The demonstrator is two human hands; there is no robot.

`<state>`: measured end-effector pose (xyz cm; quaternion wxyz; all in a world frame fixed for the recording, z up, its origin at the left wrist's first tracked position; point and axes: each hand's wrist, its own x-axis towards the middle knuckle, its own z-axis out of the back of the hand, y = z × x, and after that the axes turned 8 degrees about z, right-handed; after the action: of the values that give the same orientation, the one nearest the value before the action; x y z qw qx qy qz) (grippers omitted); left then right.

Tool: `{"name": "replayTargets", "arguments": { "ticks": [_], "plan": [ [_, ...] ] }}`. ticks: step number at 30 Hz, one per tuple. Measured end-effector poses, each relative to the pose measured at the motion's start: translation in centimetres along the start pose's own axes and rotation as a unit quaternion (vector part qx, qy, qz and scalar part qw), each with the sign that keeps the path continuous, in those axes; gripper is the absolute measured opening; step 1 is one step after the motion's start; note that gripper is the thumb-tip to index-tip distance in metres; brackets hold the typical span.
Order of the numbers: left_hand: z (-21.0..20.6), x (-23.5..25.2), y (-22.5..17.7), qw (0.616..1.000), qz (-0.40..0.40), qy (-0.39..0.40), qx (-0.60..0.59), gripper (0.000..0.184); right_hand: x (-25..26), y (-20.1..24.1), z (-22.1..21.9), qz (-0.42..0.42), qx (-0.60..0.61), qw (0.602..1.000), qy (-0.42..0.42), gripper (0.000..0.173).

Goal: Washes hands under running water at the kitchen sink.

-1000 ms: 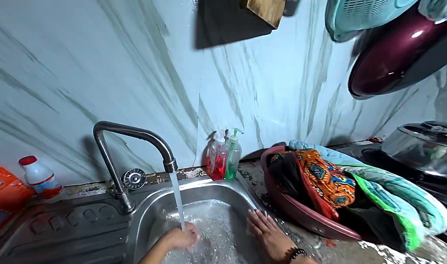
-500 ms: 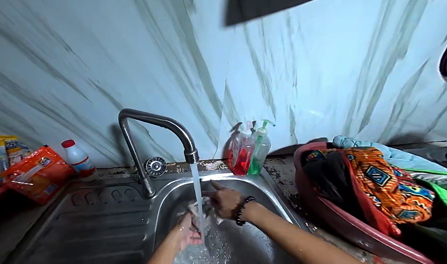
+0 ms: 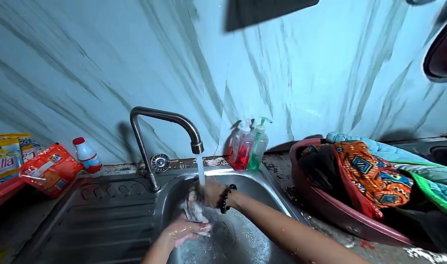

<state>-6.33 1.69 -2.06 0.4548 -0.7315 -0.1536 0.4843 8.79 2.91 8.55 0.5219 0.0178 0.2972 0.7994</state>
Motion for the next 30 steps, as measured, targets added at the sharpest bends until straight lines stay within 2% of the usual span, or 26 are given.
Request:
{"name": "replayTargets", "arguments": {
  "ticks": [2,3,4,5,7,8,9,10,11,12,13,14,15,17,18,19,21,23,24,25,27,29,30],
  "plan": [
    [-1.7,0.0,-1.5,0.997,-0.002,-0.081,0.007,0.056,-0.9,-2.2,-0.8,0.006,0.181,0.975,-0.131,0.029],
    [-2.4,-0.1,-2.2,0.994,-0.022,-0.103,-0.001,0.055,-1.1,-3.4,-2.1,-0.009,0.286,0.936,-0.205,0.027],
    [-3.2,-0.4,-2.8,0.992,-0.057,-0.110,0.000,0.052,-0.9,-4.4,-3.9,-0.035,0.397,0.876,-0.272,0.030],
    [-4.0,-0.6,-3.3,0.990,-0.095,-0.106,0.019,0.050,-0.8,-4.9,-5.6,-0.071,0.508,0.804,-0.301,0.041],
    [-5.3,-0.1,-3.1,0.975,-0.153,-0.091,0.132,0.053,-0.7,-5.0,-9.2,-0.113,0.700,0.634,-0.309,0.067],
    [-5.7,0.2,-2.9,0.953,-0.165,-0.108,0.230,0.058,-0.3,-5.1,-10.6,-0.094,0.770,0.549,-0.310,0.075],
    [-5.8,0.5,-2.5,0.921,-0.164,-0.125,0.329,0.067,0.0,-5.1,-11.6,-0.036,0.824,0.475,-0.307,0.079],
    [-5.6,0.8,-2.1,0.891,-0.161,-0.152,0.396,0.076,0.3,-4.8,-11.9,-0.003,0.843,0.425,-0.328,0.075],
    [-5.2,0.8,-1.7,0.880,-0.158,-0.177,0.411,0.085,0.7,-4.3,-11.5,-0.009,0.833,0.410,-0.371,0.062],
    [-4.6,0.6,-1.3,0.897,-0.165,-0.182,0.368,0.093,0.9,-4.3,-10.7,-0.015,0.812,0.420,-0.404,0.045],
    [-3.8,0.1,-1.1,0.932,-0.172,-0.154,0.281,0.100,0.8,-4.5,-9.8,-0.006,0.784,0.451,-0.426,0.036],
    [-2.8,-0.6,-1.1,0.967,-0.164,-0.088,0.173,0.101,0.6,-4.6,-8.9,0.008,0.750,0.491,-0.443,0.037],
    [-2.0,-1.0,-1.1,0.987,-0.147,0.001,0.063,0.094,0.2,-4.6,-8.2,0.032,0.709,0.545,-0.446,0.041],
    [-1.2,-0.9,-1.3,0.978,-0.083,0.175,-0.078,0.069,-0.5,-4.3,-7.2,0.117,0.577,0.706,-0.394,0.043],
    [-1.3,-0.8,-1.5,0.972,-0.061,0.206,-0.096,0.053,-0.6,-3.8,-6.6,0.157,0.514,0.772,-0.341,0.039],
    [-1.7,-0.8,-1.8,0.975,-0.043,0.197,-0.091,0.037,-0.7,-3.1,-6.2,0.189,0.460,0.819,-0.286,0.037],
    [-2.9,-0.9,-2.0,0.994,-0.020,0.102,-0.037,0.029,-0.7,-1.7,-5.5,0.187,0.401,0.871,-0.214,0.034],
    [-3.9,-0.7,-1.7,0.993,-0.036,-0.028,0.106,0.035,-0.8,-1.4,-5.4,0.138,0.397,0.886,-0.196,0.035],
    [-4.0,-0.7,-1.4,0.977,-0.054,-0.059,0.198,0.050,-0.7,-1.5,-5.7,0.110,0.410,0.882,-0.206,0.034],
    [-4.2,-0.3,-0.9,0.954,-0.086,-0.074,0.279,0.056,-0.6,-1.9,-6.2,0.087,0.426,0.873,-0.223,0.034],
    [-4.9,0.8,0.8,0.919,-0.158,-0.118,0.341,0.050,-0.6,-2.6,-7.7,0.047,0.461,0.845,-0.267,0.034],
    [-5.6,1.4,1.7,0.903,-0.125,-0.127,0.392,0.042,-1.0,-3.1,-9.0,-0.010,0.511,0.799,-0.317,0.034],
    [-5.9,1.4,1.8,0.899,-0.091,-0.119,0.411,0.039,-1.2,-3.3,-9.7,-0.037,0.548,0.761,-0.346,0.035]
  ]
}}
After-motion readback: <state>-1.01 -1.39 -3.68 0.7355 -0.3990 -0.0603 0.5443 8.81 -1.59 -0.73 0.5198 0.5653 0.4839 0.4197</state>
